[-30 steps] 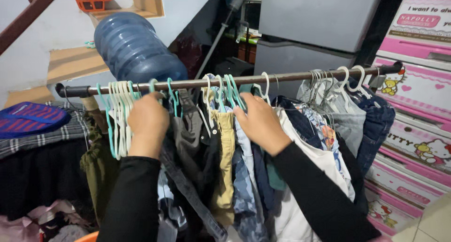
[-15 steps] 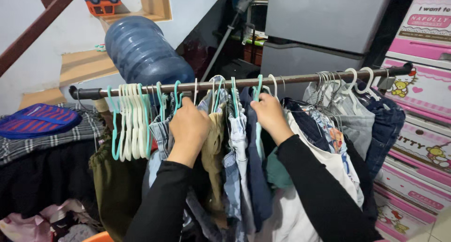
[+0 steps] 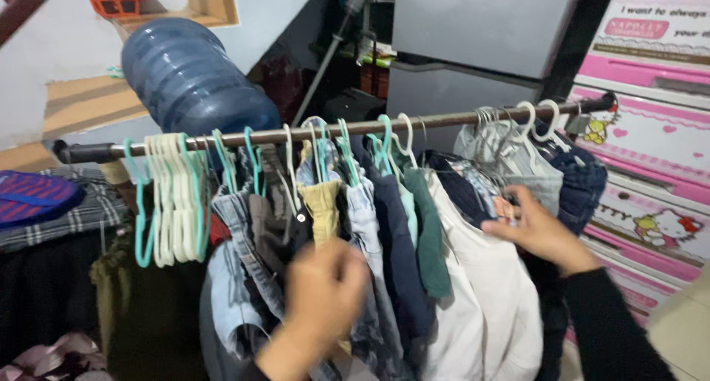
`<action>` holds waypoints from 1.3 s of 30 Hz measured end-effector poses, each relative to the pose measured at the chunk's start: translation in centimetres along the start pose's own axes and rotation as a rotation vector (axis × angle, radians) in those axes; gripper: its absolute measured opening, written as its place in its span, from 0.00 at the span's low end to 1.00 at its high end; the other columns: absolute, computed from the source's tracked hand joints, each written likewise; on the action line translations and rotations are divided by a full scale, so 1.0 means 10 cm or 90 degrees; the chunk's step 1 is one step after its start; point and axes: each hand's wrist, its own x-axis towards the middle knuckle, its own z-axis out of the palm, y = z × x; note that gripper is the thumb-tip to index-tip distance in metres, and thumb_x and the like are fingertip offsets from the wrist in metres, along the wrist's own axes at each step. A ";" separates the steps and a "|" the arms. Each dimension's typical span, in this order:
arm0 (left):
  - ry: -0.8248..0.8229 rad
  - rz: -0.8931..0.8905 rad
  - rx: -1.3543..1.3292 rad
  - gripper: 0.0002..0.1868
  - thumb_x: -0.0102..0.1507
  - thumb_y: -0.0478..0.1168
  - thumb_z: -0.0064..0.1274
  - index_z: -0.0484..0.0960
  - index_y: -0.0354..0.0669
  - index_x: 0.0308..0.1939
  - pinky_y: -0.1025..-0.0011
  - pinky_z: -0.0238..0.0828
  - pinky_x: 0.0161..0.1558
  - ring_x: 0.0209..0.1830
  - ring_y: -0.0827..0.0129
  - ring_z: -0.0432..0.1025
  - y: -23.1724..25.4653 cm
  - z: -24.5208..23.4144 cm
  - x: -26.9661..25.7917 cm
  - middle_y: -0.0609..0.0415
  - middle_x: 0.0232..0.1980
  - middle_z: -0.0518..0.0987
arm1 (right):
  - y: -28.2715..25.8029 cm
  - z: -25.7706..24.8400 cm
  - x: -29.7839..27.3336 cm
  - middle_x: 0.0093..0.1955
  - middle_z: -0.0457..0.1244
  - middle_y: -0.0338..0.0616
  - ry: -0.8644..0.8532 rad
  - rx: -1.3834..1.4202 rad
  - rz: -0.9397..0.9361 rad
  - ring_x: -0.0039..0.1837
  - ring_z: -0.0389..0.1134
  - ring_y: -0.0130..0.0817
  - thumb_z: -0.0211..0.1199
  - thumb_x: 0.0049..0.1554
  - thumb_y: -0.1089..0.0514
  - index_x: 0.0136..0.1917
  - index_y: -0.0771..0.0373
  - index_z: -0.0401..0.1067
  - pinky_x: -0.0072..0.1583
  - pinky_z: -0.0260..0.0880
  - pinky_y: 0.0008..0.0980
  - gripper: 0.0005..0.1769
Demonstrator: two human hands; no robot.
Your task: The person takes clothes from an orange laundry basket, places them on hangers, and hangs them on a metal clothing rack. The person handles pants and shirts one at a time, using both plastic and wire hangers.
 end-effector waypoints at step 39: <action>0.177 -0.132 -0.148 0.13 0.55 0.43 0.56 0.76 0.34 0.25 0.53 0.72 0.36 0.29 0.44 0.76 0.19 1.94 1.32 0.38 0.26 0.79 | -0.20 0.93 0.72 0.44 0.69 0.59 0.123 0.048 -0.075 0.49 0.74 0.53 0.58 0.57 0.62 0.58 0.68 0.68 0.50 0.70 0.43 0.16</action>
